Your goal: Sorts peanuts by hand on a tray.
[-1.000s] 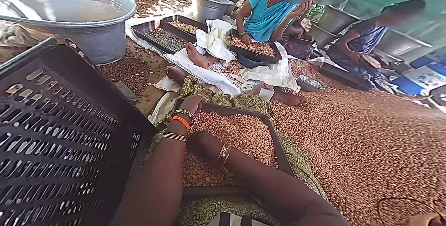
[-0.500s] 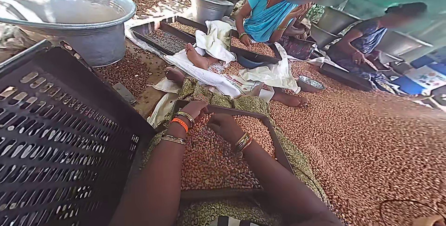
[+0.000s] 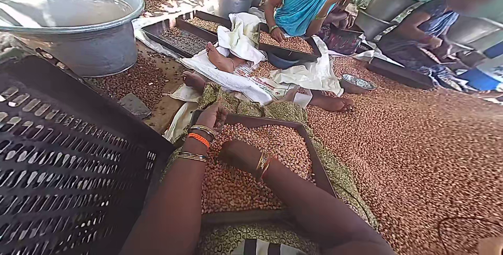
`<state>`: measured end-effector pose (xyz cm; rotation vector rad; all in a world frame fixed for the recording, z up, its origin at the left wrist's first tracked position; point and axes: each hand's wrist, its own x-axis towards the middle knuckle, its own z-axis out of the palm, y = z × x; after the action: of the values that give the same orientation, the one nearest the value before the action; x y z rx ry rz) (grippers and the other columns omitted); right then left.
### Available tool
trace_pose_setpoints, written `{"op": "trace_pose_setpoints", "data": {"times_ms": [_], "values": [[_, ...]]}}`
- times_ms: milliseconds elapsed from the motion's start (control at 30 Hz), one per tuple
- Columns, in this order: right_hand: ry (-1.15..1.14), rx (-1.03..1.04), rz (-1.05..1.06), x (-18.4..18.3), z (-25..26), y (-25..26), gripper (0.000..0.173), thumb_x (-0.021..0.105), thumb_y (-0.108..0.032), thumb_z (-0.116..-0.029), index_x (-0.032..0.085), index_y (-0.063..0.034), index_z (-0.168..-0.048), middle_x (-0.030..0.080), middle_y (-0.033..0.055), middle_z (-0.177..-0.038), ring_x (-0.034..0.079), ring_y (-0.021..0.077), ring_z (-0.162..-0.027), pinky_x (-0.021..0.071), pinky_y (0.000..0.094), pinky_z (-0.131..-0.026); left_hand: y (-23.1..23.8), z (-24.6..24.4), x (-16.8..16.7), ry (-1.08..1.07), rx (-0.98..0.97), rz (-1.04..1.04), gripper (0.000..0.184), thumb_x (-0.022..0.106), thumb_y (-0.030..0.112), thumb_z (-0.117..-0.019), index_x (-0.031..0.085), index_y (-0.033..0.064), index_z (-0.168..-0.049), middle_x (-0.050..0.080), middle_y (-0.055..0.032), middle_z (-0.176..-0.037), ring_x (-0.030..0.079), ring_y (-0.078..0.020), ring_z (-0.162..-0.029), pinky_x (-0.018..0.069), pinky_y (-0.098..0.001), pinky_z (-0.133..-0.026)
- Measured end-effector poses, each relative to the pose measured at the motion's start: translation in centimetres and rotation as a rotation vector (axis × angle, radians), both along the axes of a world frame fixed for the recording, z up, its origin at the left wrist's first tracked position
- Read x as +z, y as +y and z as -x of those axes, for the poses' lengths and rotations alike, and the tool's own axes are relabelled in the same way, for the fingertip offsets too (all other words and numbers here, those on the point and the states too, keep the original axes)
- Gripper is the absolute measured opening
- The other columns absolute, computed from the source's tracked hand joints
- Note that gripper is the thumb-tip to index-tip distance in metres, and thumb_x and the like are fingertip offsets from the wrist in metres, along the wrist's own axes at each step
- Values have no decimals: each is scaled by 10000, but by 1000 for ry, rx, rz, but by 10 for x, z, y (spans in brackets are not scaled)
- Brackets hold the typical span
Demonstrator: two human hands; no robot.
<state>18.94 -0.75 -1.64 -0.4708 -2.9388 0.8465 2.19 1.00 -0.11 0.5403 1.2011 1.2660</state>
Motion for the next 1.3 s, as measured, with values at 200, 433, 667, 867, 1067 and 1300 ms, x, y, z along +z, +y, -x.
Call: {"op": "trace_pose_setpoints", "data": {"times_ms": [200, 433, 667, 867, 1067, 1300], "values": [[-129, -121, 28, -2, 11, -5, 214, 568, -54, -1018, 738, 24, -1121, 713, 211, -1169, 669, 345, -1158, 504, 489, -1050, 1, -4, 0, 110, -120, 69, 553, 300, 492, -1116, 558, 112, -807, 482, 25, -577, 368, -60, -425, 291, -193, -416], [-168, -190, 29, 3, 9, -1, 210, 557, -35, -1014, 732, 56, -1084, 719, 231, -1121, 679, 356, -1117, 504, 497, -1028, 2, -4, -2, 147, -191, 83, 551, 301, 489, -1116, 557, 119, -799, 480, 33, -566, 360, -48, -417, 280, -180, -406], [451, -558, -35, 39, -13, 27, 159, 706, -52, -936, 755, 20, -1069, 759, 136, -1015, 735, 166, -916, 597, 326, -879, -4, -3, 3, 139, -307, 104, 678, 216, 597, -1088, 605, 93, -857, 536, -2, -587, 417, -69, -438, 307, -197, -414], [106, -474, -74, 38, -22, 25, 191, 616, -93, -984, 766, 11, -1038, 750, 164, -1038, 712, 257, -1019, 544, 424, -979, -9, 6, 7, -147, -313, -37, 645, 155, 543, -1104, 532, 122, -793, 517, 10, -610, 345, -39, -411, 262, -171, -379], [-401, -310, -35, 8, -5, 15, 217, 597, -145, -1010, 737, -12, -1109, 692, 211, -1192, 664, 379, -1139, 520, 592, -967, -6, -3, 11, 25, -217, 102, 497, 351, 403, -1121, 526, 110, -760, 503, 17, -570, 356, -42, -396, 269, -175, -380], [-408, -382, -19, 8, -4, 16, 217, 607, -132, -994, 727, -48, -1155, 668, 181, -1261, 651, 355, -1167, 522, 584, -964, -4, -3, 9, 157, -318, 106, 522, 342, 429, -1122, 553, 93, -783, 515, 10, -579, 372, -46, -408, 280, -175, -391]]}}
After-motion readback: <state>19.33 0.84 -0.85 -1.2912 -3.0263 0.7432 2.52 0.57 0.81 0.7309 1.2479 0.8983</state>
